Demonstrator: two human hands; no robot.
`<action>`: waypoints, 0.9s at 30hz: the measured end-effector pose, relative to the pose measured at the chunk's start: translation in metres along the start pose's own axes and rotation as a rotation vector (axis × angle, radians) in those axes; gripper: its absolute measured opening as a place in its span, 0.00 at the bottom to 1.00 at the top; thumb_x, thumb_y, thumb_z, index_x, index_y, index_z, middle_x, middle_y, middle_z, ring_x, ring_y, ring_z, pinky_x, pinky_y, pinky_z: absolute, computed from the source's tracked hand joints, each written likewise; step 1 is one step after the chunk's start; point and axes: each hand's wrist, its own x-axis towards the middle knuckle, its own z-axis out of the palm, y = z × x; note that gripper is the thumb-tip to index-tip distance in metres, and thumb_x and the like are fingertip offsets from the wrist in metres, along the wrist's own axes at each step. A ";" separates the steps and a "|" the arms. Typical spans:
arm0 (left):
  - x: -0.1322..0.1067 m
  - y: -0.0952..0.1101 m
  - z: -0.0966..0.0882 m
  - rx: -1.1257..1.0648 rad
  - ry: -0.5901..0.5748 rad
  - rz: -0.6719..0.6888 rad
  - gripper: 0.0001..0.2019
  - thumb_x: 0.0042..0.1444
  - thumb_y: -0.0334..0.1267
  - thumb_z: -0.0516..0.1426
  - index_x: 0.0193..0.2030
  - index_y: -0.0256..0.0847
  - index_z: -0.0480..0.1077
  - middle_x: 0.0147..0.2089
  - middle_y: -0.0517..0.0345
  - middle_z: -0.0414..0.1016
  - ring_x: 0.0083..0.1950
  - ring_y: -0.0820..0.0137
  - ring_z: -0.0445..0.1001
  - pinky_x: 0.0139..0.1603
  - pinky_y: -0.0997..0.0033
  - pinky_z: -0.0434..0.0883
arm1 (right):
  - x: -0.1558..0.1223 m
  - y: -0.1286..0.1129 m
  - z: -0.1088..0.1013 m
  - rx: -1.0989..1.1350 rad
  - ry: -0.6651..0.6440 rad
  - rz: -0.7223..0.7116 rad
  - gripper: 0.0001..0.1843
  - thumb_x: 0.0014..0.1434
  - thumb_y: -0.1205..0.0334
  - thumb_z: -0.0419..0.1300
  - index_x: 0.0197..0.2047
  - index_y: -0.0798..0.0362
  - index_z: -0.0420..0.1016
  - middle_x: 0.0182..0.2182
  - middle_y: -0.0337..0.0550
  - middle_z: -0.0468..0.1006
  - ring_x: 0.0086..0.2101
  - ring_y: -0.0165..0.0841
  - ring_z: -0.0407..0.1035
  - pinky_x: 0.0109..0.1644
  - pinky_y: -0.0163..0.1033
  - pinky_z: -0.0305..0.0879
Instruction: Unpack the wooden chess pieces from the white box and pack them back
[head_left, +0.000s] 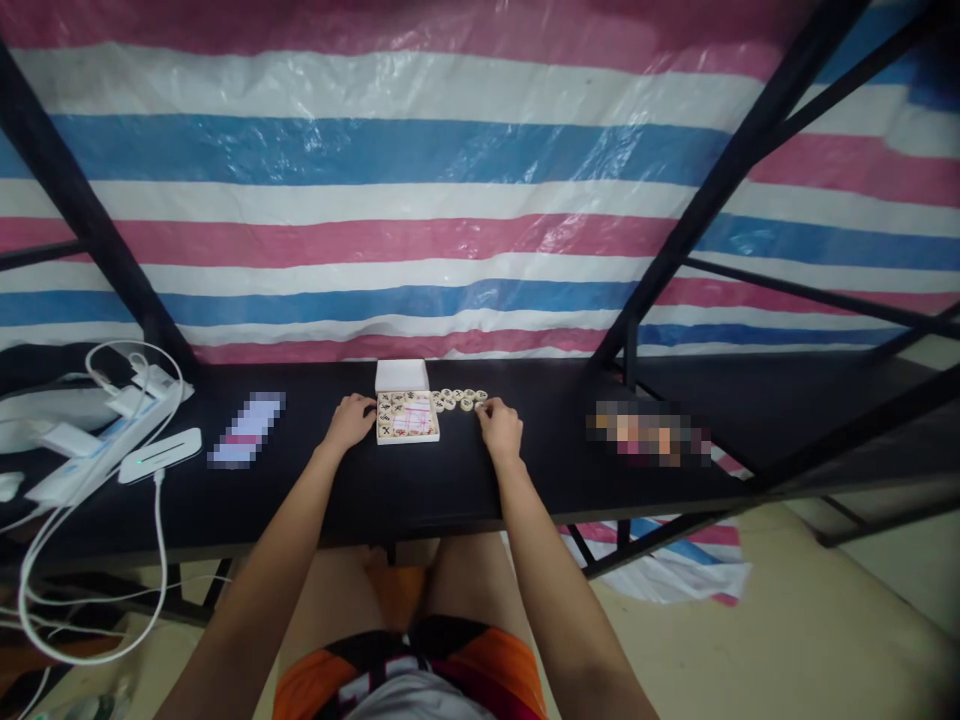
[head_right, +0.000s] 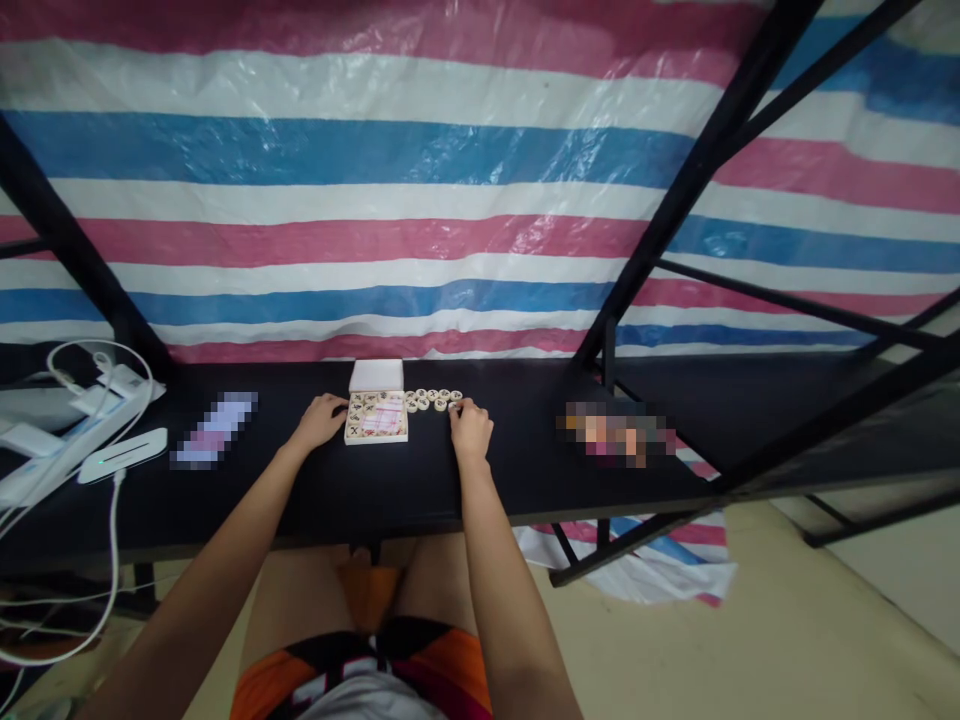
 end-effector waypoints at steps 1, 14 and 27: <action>0.000 0.000 0.000 0.003 -0.003 0.002 0.16 0.59 0.39 0.50 0.50 0.42 0.73 0.51 0.50 0.71 0.53 0.60 0.67 0.55 0.62 0.65 | 0.000 -0.002 0.001 -0.009 -0.007 -0.011 0.11 0.61 0.57 0.54 0.40 0.52 0.74 0.35 0.50 0.78 0.39 0.41 0.70 0.42 0.41 0.61; 0.002 -0.003 0.001 0.012 0.016 0.022 0.16 0.59 0.40 0.50 0.50 0.42 0.73 0.51 0.50 0.72 0.53 0.60 0.68 0.54 0.63 0.66 | -0.004 -0.005 0.009 0.105 0.089 -0.143 0.15 0.59 0.59 0.54 0.48 0.53 0.72 0.42 0.51 0.73 0.41 0.39 0.68 0.45 0.42 0.62; 0.004 -0.003 0.002 0.028 0.001 0.046 0.17 0.59 0.41 0.50 0.50 0.41 0.73 0.50 0.48 0.71 0.52 0.58 0.68 0.54 0.61 0.65 | -0.046 -0.088 0.001 0.311 -0.118 -0.866 0.15 0.64 0.63 0.49 0.47 0.51 0.74 0.44 0.46 0.76 0.48 0.37 0.65 0.55 0.44 0.58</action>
